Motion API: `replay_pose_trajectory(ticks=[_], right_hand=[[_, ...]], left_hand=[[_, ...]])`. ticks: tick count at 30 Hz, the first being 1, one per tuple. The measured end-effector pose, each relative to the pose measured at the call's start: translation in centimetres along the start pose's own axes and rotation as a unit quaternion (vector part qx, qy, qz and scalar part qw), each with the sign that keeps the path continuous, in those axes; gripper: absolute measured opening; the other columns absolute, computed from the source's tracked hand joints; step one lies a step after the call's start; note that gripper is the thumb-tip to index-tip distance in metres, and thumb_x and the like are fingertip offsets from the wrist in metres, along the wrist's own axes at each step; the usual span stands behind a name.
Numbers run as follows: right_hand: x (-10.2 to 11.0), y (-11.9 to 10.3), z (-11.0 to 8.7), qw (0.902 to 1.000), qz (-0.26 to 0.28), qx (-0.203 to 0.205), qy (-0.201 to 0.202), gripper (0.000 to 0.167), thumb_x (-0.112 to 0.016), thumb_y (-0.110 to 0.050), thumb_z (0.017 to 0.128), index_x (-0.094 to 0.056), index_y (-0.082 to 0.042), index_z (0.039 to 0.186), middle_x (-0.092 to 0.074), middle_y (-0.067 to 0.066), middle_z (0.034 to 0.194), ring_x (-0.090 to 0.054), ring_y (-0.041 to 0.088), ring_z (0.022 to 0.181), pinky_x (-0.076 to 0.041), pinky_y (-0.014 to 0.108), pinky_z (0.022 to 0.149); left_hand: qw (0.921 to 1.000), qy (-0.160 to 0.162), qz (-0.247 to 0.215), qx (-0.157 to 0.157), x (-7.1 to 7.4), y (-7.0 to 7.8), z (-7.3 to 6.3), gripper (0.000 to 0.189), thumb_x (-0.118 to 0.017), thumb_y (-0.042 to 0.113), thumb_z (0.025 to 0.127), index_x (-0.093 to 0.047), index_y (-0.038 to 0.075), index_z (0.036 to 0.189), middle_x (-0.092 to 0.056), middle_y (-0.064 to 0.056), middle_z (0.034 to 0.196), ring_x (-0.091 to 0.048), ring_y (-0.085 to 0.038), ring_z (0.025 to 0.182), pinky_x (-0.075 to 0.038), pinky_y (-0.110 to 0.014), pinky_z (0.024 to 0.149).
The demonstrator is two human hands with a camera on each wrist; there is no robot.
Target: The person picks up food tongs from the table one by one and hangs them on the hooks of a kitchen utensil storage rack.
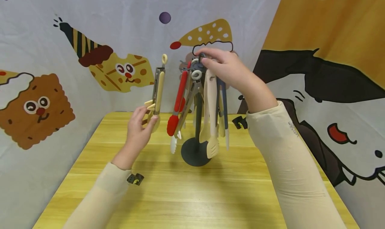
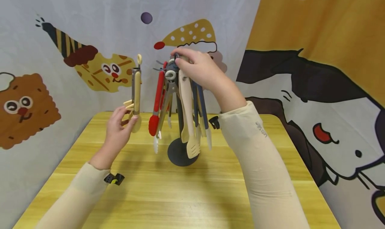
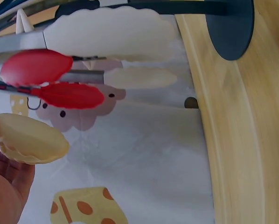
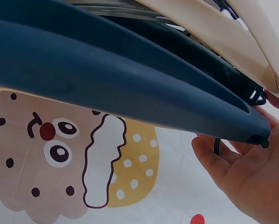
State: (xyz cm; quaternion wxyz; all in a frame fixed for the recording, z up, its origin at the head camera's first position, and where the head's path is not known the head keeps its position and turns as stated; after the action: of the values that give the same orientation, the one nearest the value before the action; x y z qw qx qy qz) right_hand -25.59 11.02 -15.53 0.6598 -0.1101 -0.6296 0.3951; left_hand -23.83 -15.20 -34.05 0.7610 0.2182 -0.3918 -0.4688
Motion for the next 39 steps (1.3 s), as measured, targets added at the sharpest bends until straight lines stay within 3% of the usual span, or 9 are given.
replay_pose_trajectory(ticks=[9,20,25,31,39], right_hand=[[-0.1,0.0,-0.1,0.9999,0.012,0.000,-0.005,0.041,-0.037,-0.043,0.099,-0.044,-0.036,0.139,-0.046,0.002,0.141,-0.047,0.022,0.117,-0.047,0.047,0.084],[-0.1,0.1,-0.1,1.0000,0.005,-0.003,-0.002,0.040,-0.036,-0.045,0.099,-0.044,-0.039,0.138,-0.043,0.003,0.144,-0.047,0.024,0.117,-0.048,0.047,0.083],[0.0,0.1,-0.1,1.0000,0.009,-0.001,0.001,0.040,-0.037,-0.044,0.099,-0.045,-0.038,0.137,-0.046,0.003,0.140,-0.048,0.024,0.113,-0.047,0.046,0.080],[0.0,0.0,-0.2,1.0000,0.008,0.002,0.002,0.040,-0.037,-0.044,0.099,-0.045,-0.038,0.137,-0.046,0.003,0.140,-0.048,0.024,0.110,-0.048,0.044,0.077],[-0.1,0.0,-0.2,0.9999,0.012,0.004,0.003,0.040,-0.038,-0.043,0.099,-0.045,-0.036,0.137,-0.049,0.002,0.137,-0.048,0.023,0.111,-0.048,0.045,0.079]], left_hand=[[0.9993,-0.007,-0.014,-0.034,-0.8,1.0,-0.7,0.038,-0.067,0.002,0.085,-0.059,0.000,0.121,-0.054,-0.017,0.117,-0.055,-0.025,0.107,-0.054,-0.042,0.080],[0.9968,-0.007,-0.035,-0.071,-1.2,2.0,-1.4,0.038,-0.068,0.001,0.084,-0.061,0.002,0.121,-0.057,-0.012,0.116,-0.057,-0.020,0.107,-0.055,-0.032,0.079],[0.9973,-0.012,-0.033,-0.064,-1.6,2.1,-1.5,0.041,-0.068,0.001,0.083,-0.060,0.000,0.123,-0.056,-0.014,0.117,-0.057,-0.021,0.108,-0.055,-0.034,0.079],[0.9979,-0.011,-0.019,-0.060,-2.1,2.1,-1.5,0.040,-0.068,-0.004,0.081,-0.059,-0.006,0.120,-0.056,-0.021,0.116,-0.057,-0.031,0.107,-0.055,-0.044,0.077],[0.9982,-0.025,-0.008,-0.054,-2.1,2.1,-1.6,0.038,-0.069,0.010,0.085,-0.061,0.004,0.122,-0.056,-0.011,0.119,-0.057,-0.022,0.108,-0.055,-0.037,0.080]])
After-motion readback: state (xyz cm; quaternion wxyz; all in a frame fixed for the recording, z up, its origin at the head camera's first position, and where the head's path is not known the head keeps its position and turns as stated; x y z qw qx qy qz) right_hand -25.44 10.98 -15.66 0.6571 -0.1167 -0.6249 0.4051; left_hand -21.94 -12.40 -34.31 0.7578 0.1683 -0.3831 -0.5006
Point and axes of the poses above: each hand's wrist, its own z-axis towards the middle knuckle, its own x-axis out of the back of the hand, y = z × x, the point moved 5 cm from there along z, towards the middle knuckle
